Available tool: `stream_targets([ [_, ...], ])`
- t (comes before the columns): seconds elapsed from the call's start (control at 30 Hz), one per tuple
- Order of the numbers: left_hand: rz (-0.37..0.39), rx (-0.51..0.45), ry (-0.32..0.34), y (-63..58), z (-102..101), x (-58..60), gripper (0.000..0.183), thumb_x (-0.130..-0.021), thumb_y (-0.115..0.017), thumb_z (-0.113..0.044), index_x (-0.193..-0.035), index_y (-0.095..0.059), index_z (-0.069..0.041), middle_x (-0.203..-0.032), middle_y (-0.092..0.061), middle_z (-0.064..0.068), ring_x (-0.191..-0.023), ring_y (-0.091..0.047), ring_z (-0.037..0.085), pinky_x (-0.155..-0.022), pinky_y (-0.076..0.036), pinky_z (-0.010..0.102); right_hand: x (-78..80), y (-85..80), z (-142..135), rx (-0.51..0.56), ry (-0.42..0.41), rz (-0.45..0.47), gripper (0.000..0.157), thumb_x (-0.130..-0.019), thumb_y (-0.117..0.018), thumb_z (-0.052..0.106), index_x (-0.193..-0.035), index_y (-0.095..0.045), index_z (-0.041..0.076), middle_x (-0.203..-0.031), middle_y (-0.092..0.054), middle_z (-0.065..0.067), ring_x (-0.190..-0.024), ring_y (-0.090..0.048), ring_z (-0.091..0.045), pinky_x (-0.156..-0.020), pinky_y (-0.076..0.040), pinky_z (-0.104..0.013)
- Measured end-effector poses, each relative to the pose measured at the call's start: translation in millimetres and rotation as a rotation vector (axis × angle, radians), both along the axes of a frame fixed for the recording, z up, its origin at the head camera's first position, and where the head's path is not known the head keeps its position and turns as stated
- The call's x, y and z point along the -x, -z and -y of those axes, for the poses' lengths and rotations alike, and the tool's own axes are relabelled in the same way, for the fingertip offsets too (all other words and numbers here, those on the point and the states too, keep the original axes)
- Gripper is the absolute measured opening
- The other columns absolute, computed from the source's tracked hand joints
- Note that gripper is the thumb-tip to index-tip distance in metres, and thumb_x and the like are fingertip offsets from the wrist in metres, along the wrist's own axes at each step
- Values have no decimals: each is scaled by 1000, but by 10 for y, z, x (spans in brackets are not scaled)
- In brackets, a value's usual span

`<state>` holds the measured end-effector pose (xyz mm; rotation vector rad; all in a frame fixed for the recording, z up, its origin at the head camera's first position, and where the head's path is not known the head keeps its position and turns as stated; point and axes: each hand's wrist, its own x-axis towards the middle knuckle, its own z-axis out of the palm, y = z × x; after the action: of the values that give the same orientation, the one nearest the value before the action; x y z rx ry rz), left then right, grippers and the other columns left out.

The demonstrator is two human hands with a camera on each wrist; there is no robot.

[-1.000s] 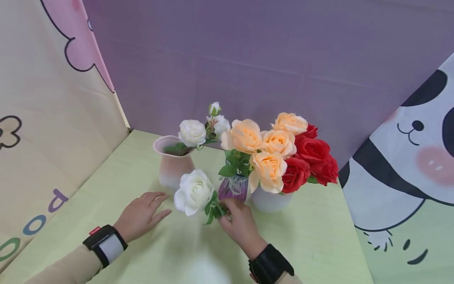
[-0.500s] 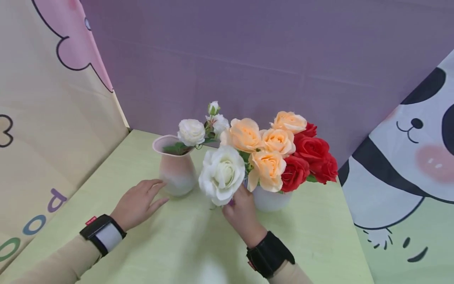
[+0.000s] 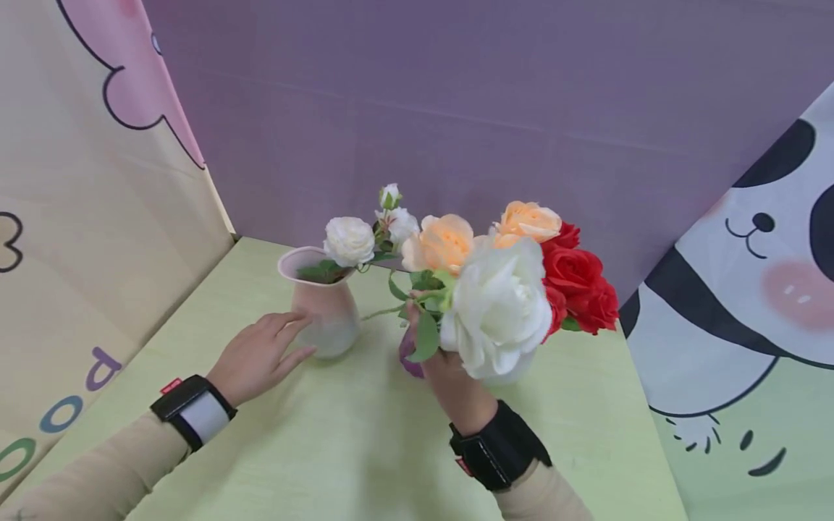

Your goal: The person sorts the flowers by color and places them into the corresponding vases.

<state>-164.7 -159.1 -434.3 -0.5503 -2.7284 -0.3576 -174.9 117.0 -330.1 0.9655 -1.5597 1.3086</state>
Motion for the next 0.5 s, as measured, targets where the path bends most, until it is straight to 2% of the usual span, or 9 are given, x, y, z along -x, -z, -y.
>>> stream_targets([
  [0.07, 12, -9, 8, -20, -16, 6, 57, -97, -59, -44, -139, -55, -6, -140, -57, 17, -122, -58, 36, -95, -53, 50, -14, -88, 39, 67, -38, -13, 29, -93, -68, 10, -99, -63, -18, -101, -72, -15, -91, -71, -12, -81, -60, -25],
  [0.17, 39, -20, 17, -35, -38, 9, 57, -97, -59, -43, -140, -54, -6, -141, -56, 18, -122, -58, 36, -96, -53, 51, -29, -180, 100, 158, -159, -18, 28, -92, -68, 5, -100, -59, -20, -105, -72, -10, -91, -72, -16, -81, -60, -28],
  [0.27, 62, -36, 14, -24, -66, 7, 57, -97, -59, -44, -140, -54, -6, -141, -55, 19, -122, -59, 37, -96, -53, 52, -23, -210, 163, 181, -214, 10, 29, -93, -67, 5, -101, -57, -21, -108, -71, -7, -93, -71, -17, -81, -61, -30],
  [0.37, 74, -52, 11, 2, -97, 1, 57, -96, -60, -43, -138, -55, -4, -141, -56, 20, -121, -59, 38, -96, -53, 52, 0, -185, 221, 116, -180, 69, 27, -95, -65, 6, -101, -58, -19, -105, -71, -7, -95, -71, -13, -83, -60, -29],
  [0.43, 74, -57, 12, 29, -118, -4, 57, -96, -61, -42, -137, -56, -3, -140, -56, 21, -121, -59, 38, -96, -53, 51, 18, -158, 248, 47, -110, 111, 23, -95, -63, 4, -101, -60, -17, -101, -72, -12, -94, -70, -13, -84, -59, -28],
  [0.5, 72, -58, 13, 59, -139, -12, 58, -96, -62, -42, -136, -57, -2, -140, -56, 20, -122, -59, 38, -97, -53, 51, 36, -123, 252, -43, 13, 157, 18, -95, -63, 6, -101, -65, -11, -95, -72, -14, -92, -70, -13, -85, -58, -26],
])
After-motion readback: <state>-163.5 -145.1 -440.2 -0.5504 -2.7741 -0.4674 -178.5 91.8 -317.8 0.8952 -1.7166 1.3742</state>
